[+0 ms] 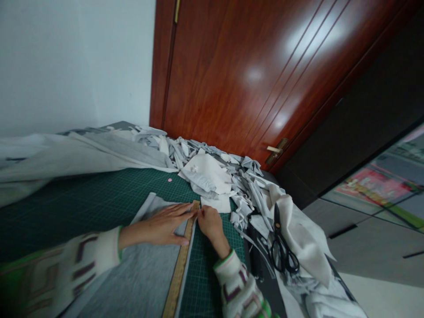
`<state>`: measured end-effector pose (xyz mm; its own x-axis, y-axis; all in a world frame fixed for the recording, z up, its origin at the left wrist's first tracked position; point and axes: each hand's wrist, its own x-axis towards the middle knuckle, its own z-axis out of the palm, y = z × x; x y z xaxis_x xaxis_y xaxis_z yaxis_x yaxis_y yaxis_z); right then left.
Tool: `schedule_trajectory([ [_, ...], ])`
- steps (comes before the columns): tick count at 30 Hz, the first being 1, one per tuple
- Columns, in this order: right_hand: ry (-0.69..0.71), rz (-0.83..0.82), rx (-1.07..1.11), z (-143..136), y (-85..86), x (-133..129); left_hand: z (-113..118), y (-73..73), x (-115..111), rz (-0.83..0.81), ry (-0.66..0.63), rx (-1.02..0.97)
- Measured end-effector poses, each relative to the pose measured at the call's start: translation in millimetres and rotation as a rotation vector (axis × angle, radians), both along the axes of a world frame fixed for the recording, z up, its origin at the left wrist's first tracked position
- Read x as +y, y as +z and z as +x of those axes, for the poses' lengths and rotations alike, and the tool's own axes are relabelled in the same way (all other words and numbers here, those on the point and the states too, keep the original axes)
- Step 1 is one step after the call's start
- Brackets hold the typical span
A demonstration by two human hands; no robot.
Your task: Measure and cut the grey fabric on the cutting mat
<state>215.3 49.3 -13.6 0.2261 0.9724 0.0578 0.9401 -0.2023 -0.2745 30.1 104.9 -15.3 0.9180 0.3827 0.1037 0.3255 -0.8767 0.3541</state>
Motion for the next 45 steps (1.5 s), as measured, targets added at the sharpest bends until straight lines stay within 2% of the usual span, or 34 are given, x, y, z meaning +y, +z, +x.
schedule_trajectory([
  [7,0.045,-0.013,-0.014,0,0.7,-4,0,8.0,-4,0.0,0.014,0.082],
  [15,0.039,0.005,0.01,-2,4.6,-3,-2,15.0,-9,-0.012,0.019,0.053],
  [20,0.064,-0.028,0.013,-9,7.8,-9,-3,12.1,-10,-0.008,0.031,0.024],
  [35,-0.017,-0.111,-0.12,-8,12.8,-14,-2,4.9,-6,0.022,0.013,-0.017],
  [40,-0.007,-0.094,-0.11,-9,12.5,-17,-1,-3.3,-2,0.042,0.002,-0.007],
  [45,-0.044,-0.015,-0.072,-14,20.4,-20,-2,-1.2,-3,0.051,0.006,0.0],
])
